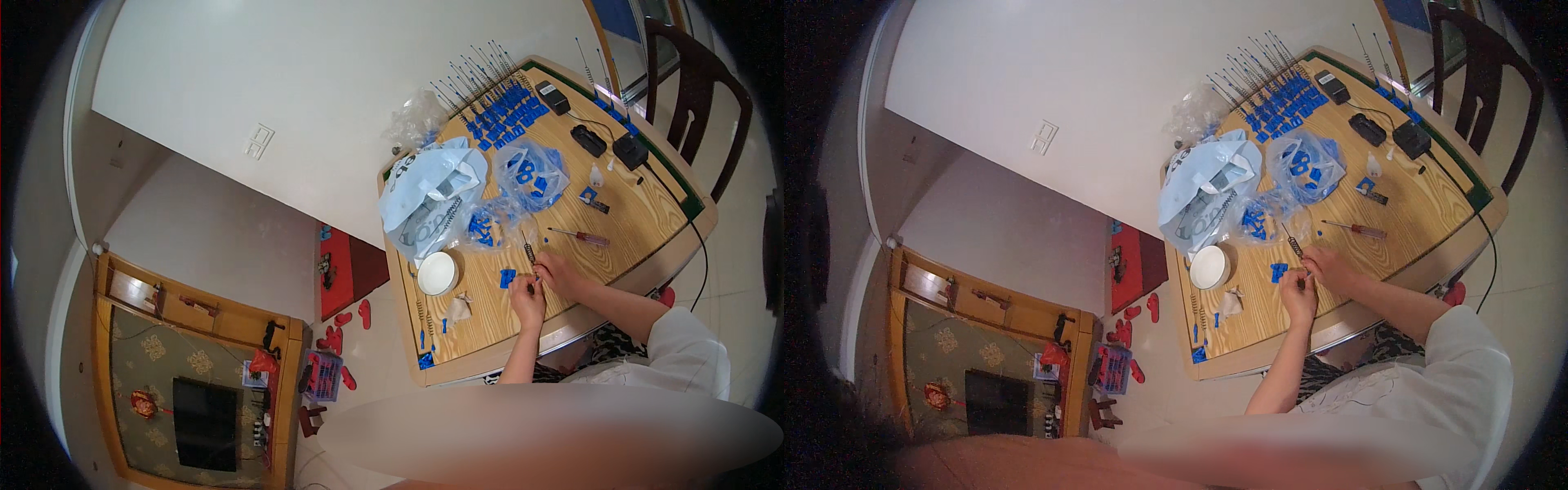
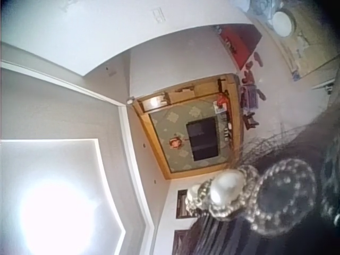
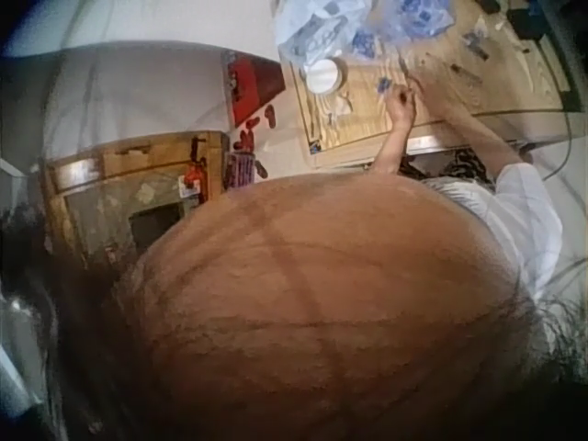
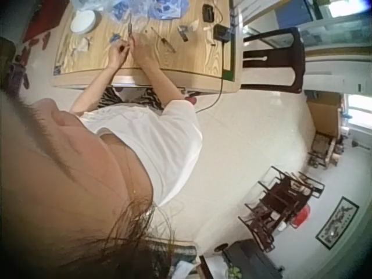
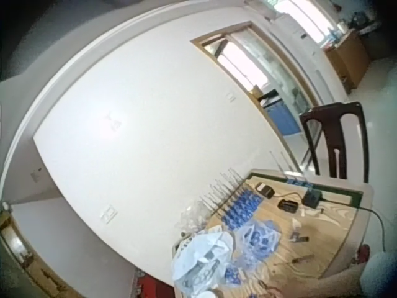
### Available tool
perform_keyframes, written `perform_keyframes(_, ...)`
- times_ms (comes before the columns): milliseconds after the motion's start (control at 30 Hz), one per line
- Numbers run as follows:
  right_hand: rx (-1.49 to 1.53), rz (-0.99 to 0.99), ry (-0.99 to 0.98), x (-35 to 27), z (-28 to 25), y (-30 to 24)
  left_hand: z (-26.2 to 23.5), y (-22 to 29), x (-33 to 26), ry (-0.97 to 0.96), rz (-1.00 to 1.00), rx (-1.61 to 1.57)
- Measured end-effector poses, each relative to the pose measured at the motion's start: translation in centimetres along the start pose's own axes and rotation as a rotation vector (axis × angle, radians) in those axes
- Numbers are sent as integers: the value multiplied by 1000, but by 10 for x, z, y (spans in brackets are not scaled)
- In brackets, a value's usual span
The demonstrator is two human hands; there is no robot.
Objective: The person assembles small electronic components by connecting wires to a blue plastic base with a screwdriver.
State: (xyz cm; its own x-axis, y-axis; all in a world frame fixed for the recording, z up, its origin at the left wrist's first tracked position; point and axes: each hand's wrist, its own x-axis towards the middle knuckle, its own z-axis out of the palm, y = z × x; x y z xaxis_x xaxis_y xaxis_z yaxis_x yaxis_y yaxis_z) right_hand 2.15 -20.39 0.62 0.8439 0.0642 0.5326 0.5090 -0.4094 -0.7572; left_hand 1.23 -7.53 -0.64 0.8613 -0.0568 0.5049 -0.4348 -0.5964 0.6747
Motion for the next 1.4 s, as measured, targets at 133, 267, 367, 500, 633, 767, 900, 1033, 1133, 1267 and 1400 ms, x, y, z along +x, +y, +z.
perform_keyframes(133, 7, 24, 4, 0, -1, -3, 0, 0, 0, 2, 6, 1)
perform_keyframes(267, 12, -40, 45, 1, -2, -5, 0, -1, 0, 0, 11, 24)
perform_keyframes(367, -19, 21, 12, -1, 1, -1, 1, -2, 0, 3, 11, 21)
perform_keyframes(500, -2, -34, 52, 0, 2, -2, 1, -1, -1, -3, -19, 22)
perform_keyframes(633, 1, -40, 60, 1, 1, -2, 1, 0, 0, 22, 15, 17)
perform_keyframes(767, 8, -49, 61, 1, 0, -3, 1, -1, -1, 10, -3, 14)
perform_keyframes(900, 5, -23, 41, 1, 0, -6, 1, -5, -2, 7, 3, 23)
perform_keyframes(1033, 11, 7, 18, 0, -1, -3, 2, -4, -1, 4, -3, 11)
perform_keyframes(1133, 6, 5, 19, 1, -1, -4, 2, -3, -1, 9, 9, 10)
perform_keyframes(1267, 53, 14, 48, -1, 4, 1, 2, -6, -1, -7, -4, 11)
perform_keyframes(1400, 10, -5, 55, -1, 4, 1, 3, -6, -2, -4, -17, 19)
